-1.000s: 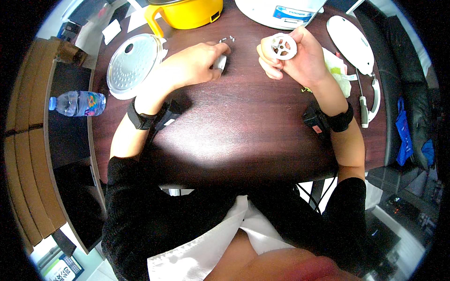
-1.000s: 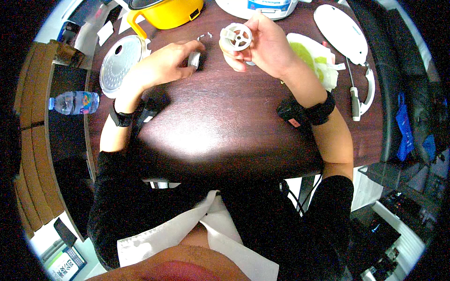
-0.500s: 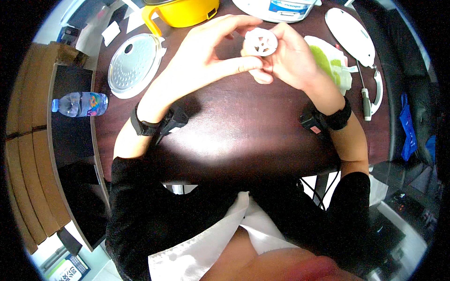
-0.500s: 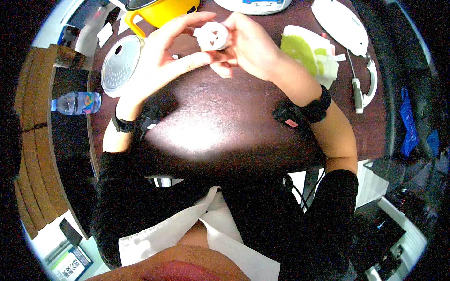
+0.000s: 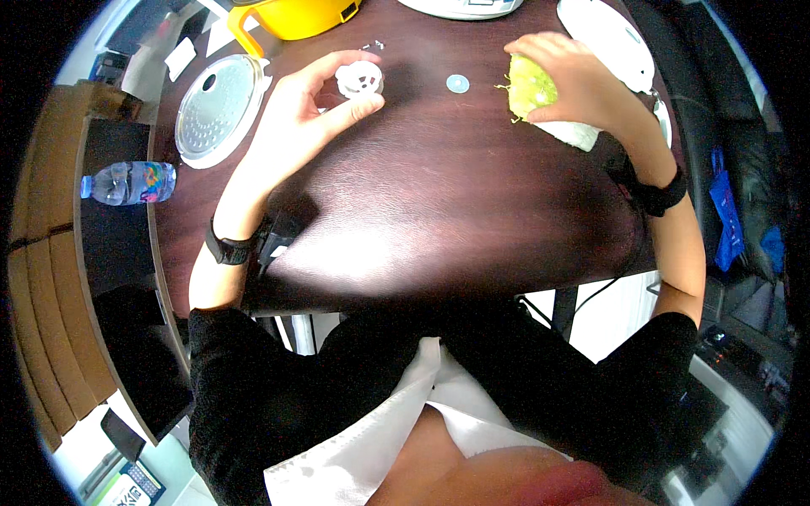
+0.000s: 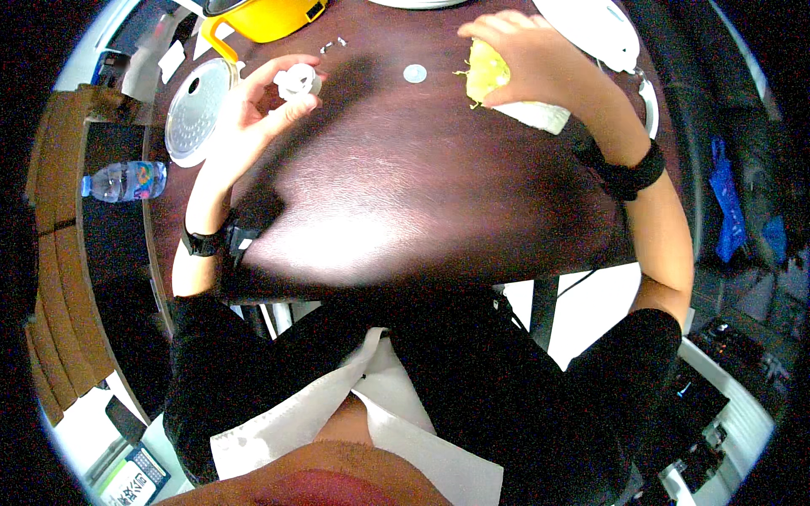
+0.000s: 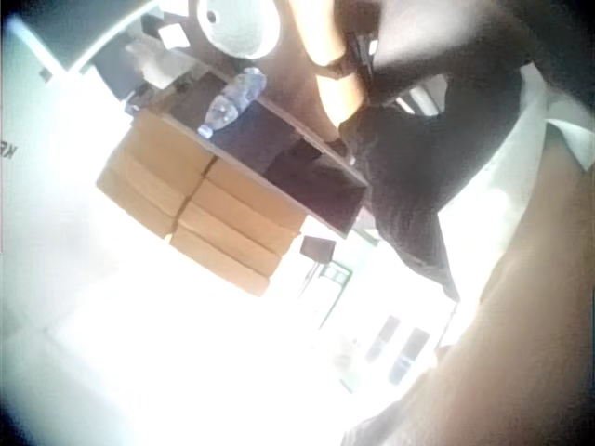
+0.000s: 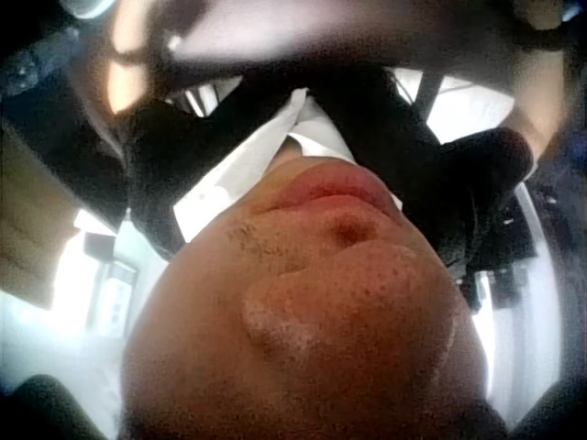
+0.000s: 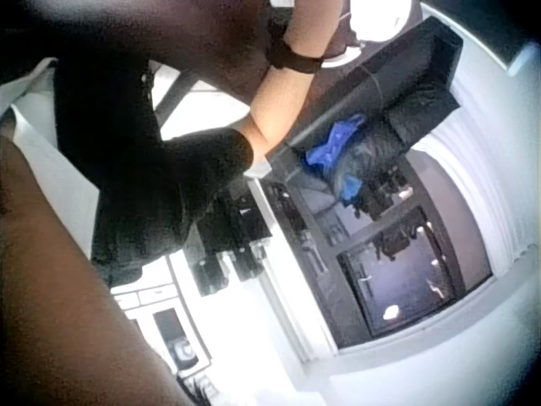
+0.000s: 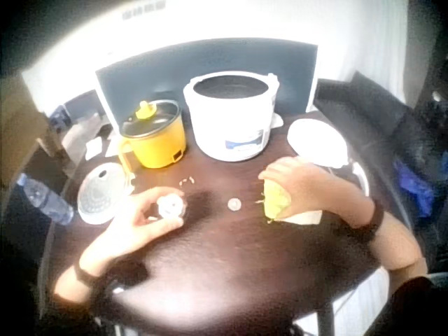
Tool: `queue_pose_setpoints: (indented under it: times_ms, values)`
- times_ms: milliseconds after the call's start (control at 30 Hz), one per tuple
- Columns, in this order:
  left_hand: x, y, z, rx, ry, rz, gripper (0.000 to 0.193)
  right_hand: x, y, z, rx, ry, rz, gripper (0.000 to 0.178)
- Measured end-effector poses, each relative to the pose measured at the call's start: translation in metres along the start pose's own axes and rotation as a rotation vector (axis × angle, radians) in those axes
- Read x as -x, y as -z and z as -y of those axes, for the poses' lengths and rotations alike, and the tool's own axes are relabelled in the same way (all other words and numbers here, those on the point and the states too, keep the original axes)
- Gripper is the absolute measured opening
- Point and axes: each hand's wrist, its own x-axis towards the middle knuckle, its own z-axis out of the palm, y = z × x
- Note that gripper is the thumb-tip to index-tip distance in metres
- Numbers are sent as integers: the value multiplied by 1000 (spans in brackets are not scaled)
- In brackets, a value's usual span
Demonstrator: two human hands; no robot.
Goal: The person cleans small white plastic parts with a cloth, then uses a screwdriver to tighten screws on a metal steamer basket lid. The person handles the parts and tools on a wooden table.
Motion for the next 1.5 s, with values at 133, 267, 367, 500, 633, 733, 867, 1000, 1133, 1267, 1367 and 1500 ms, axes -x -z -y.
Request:
queue_pose_setpoints:
  times_ms: [133, 267, 367, 500, 633, 733, 867, 1000, 1133, 1267, 1367, 1500]
  values:
    - [-2, -7, -18, -89, -37, 143, 41, 25, -22, -4, -48, -135, 174, 46]
    - [-14, -19, -17, 13, -34, 167, 35, 35, -21, 0, -106, -299, 135, 34]
    - [-33, -36, -16, 135, -8, 192, 26, 34, -6, 11, -223, -375, -42, 25]
    - [-62, -64, -34, 115, -141, 134, 26, 29, 16, 34, -458, -480, -246, 25]
    - [-75, -86, -54, -35, -444, 14, 36, 26, 34, 59, -550, -531, -296, 27]
    - [-72, -94, -62, -15, -463, 116, 39, 30, 38, 72, -560, -490, -419, 24]
    - [-67, -102, -64, 201, -388, 186, 36, 39, 42, 69, -733, -489, -378, 22]
    - [-68, -97, -81, 156, -354, 249, 31, 42, 26, 53, -976, -388, -460, 25]
    - [-74, -103, -77, 333, -243, 259, 27, 46, 21, 53, -1190, -315, -490, 43]
    - [-79, -104, -79, 480, -163, 246, 26, 49, 23, 63, -1273, -369, -355, 53]
    - [-83, -106, -72, 481, -164, 213, 26, 51, 20, 57, -1392, -519, -288, 36]
    - [-84, -114, -65, 520, -203, 148, 28, 48, 27, 58, -1469, -656, -332, 26]
